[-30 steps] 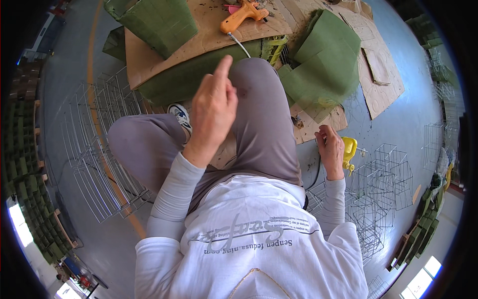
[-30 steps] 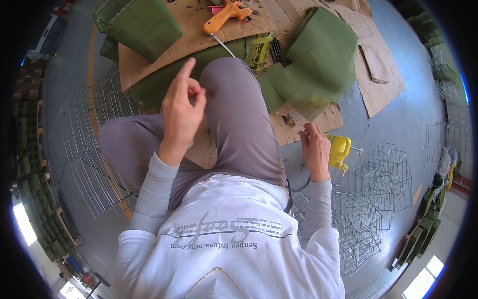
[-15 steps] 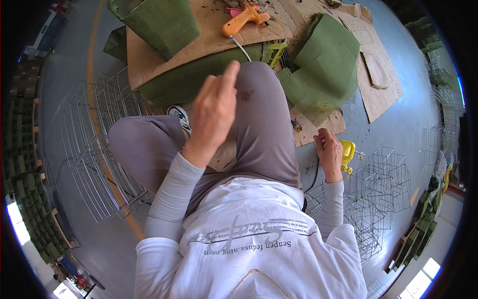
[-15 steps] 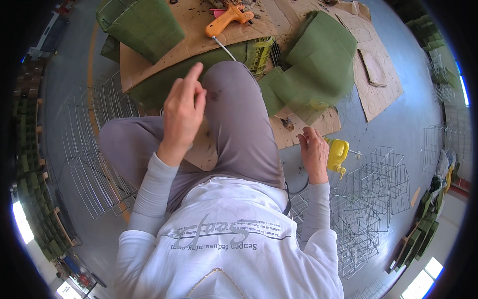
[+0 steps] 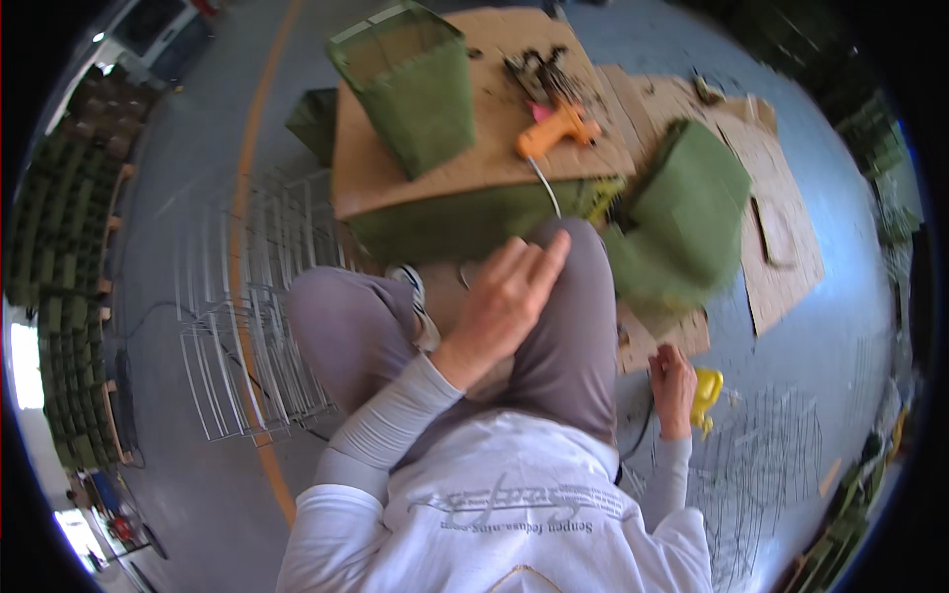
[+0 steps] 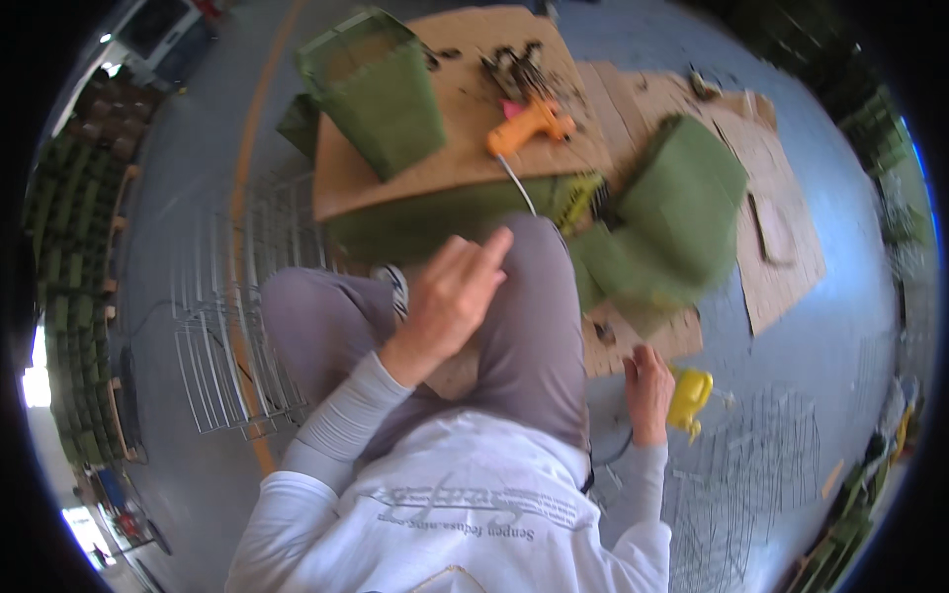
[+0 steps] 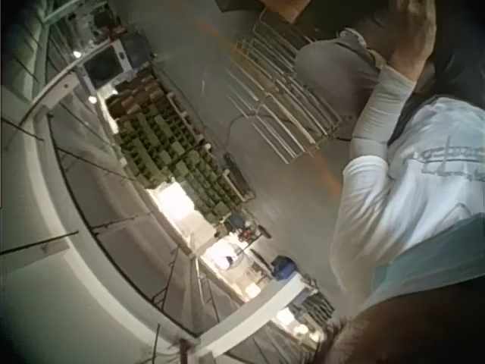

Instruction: Assembling and securing green fabric liners onto metal frames using a hot glue gun.

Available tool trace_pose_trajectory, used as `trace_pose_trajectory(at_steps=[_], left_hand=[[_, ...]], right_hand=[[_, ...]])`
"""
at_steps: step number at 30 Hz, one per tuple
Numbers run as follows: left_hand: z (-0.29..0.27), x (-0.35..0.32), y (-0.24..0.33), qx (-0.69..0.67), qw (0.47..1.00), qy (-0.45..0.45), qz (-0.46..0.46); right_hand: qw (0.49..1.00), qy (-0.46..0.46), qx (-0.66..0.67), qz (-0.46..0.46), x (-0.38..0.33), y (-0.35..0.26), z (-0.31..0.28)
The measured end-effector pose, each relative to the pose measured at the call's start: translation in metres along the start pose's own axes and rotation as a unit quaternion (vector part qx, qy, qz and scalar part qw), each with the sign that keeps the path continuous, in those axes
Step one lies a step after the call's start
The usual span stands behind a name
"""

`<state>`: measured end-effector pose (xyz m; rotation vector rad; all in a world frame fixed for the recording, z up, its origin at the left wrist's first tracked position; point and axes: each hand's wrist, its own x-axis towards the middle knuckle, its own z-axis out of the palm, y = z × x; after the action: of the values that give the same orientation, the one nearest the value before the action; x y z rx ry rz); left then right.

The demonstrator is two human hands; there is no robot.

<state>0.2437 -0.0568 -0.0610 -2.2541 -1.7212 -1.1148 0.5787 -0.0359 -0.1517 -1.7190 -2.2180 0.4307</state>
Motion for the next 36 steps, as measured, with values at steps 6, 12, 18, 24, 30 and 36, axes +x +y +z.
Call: trace_pose_trajectory(at_steps=[6, 12, 18, 24, 30, 36], left_hand=[[-0.004, 0.003, 0.006, 0.040, 0.999, -0.012, 0.002], [0.001, 0.003, 0.005, 0.089, 0.996, -0.007, -0.010], [0.001, 0.000, -0.033, 0.035, 0.994, 0.078, -0.073], [-0.009, -0.012, -0.033, -0.071, 0.981, 0.125, -0.134], [-0.002, -0.014, -0.009, -0.121, 0.982, 0.088, -0.113], [0.002, -0.010, 0.004, -0.113, 0.988, 0.055, -0.084]], right_hand=[[1.000, -0.006, 0.013, -0.021, -0.001, -0.006, -0.003], [0.999, 0.001, 0.021, -0.024, 0.000, -0.002, 0.000], [1.000, 0.006, 0.003, 0.000, -0.011, 0.007, -0.008], [1.000, 0.000, 0.000, -0.003, 0.003, -0.003, -0.001], [1.000, -0.009, 0.006, 0.006, 0.001, -0.005, 0.000], [1.000, -0.016, 0.005, 0.002, -0.002, -0.005, 0.000]])
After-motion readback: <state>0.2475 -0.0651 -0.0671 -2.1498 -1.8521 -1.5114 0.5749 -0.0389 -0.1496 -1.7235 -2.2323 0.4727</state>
